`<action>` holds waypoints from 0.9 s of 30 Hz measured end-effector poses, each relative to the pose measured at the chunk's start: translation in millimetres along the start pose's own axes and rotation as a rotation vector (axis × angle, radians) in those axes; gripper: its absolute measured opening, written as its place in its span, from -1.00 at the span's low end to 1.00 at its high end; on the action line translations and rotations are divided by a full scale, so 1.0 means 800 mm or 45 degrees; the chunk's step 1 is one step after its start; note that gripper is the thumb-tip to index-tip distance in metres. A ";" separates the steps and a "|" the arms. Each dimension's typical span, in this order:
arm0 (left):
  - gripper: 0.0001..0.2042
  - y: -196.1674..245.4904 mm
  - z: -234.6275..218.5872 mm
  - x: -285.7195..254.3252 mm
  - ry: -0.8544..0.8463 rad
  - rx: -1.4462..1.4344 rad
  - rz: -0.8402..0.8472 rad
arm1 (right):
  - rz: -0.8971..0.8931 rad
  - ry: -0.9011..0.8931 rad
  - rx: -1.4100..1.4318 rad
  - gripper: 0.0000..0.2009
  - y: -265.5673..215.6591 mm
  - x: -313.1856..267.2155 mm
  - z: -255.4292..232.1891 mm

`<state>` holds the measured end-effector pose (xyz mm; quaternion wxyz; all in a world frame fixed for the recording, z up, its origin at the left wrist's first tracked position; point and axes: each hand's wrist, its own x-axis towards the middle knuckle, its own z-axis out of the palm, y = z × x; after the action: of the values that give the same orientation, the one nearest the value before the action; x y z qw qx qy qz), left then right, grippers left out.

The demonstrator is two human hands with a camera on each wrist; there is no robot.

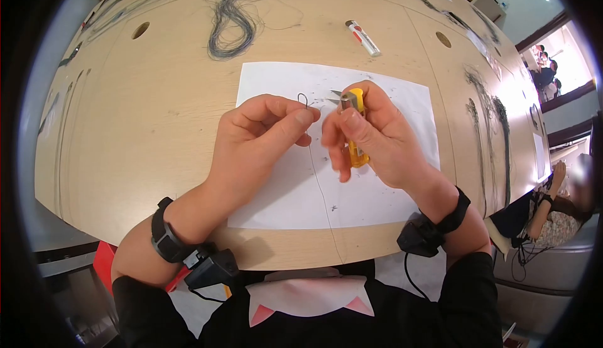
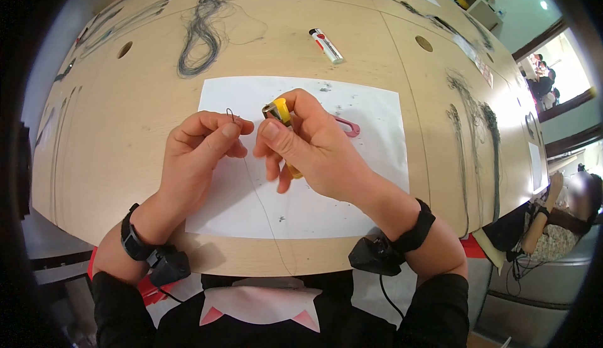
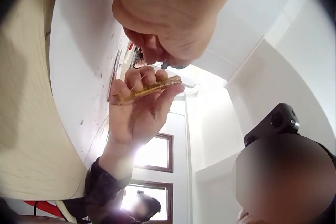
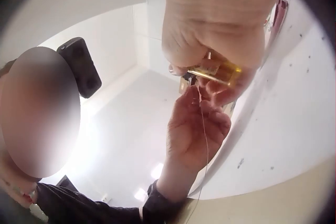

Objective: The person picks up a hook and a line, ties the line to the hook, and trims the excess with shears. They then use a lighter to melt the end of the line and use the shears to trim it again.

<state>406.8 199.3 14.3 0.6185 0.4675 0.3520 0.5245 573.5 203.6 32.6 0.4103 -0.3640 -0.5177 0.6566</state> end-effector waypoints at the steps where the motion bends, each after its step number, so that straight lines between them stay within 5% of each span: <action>1: -0.91 0.000 0.001 -0.001 -0.025 0.019 0.007 | 0.001 0.001 -0.001 -0.73 -0.006 -0.001 -0.001; 3: -0.91 0.000 0.002 -0.002 -0.052 0.036 0.012 | 0.204 -0.088 -0.278 -0.67 -0.016 -0.002 -0.005; 9: -0.94 0.001 0.002 -0.004 -0.118 0.071 0.008 | 0.297 0.035 -0.211 -0.51 -0.016 -0.002 0.006; 27: -0.94 -0.005 -0.002 -0.004 -0.215 0.138 0.014 | 0.362 0.012 -0.058 -0.58 -0.003 -0.001 0.002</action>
<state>406.2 196.0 10.2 0.6167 0.5447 0.3239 0.4670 572.7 202.8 35.4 0.3072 -0.4458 -0.4740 0.6944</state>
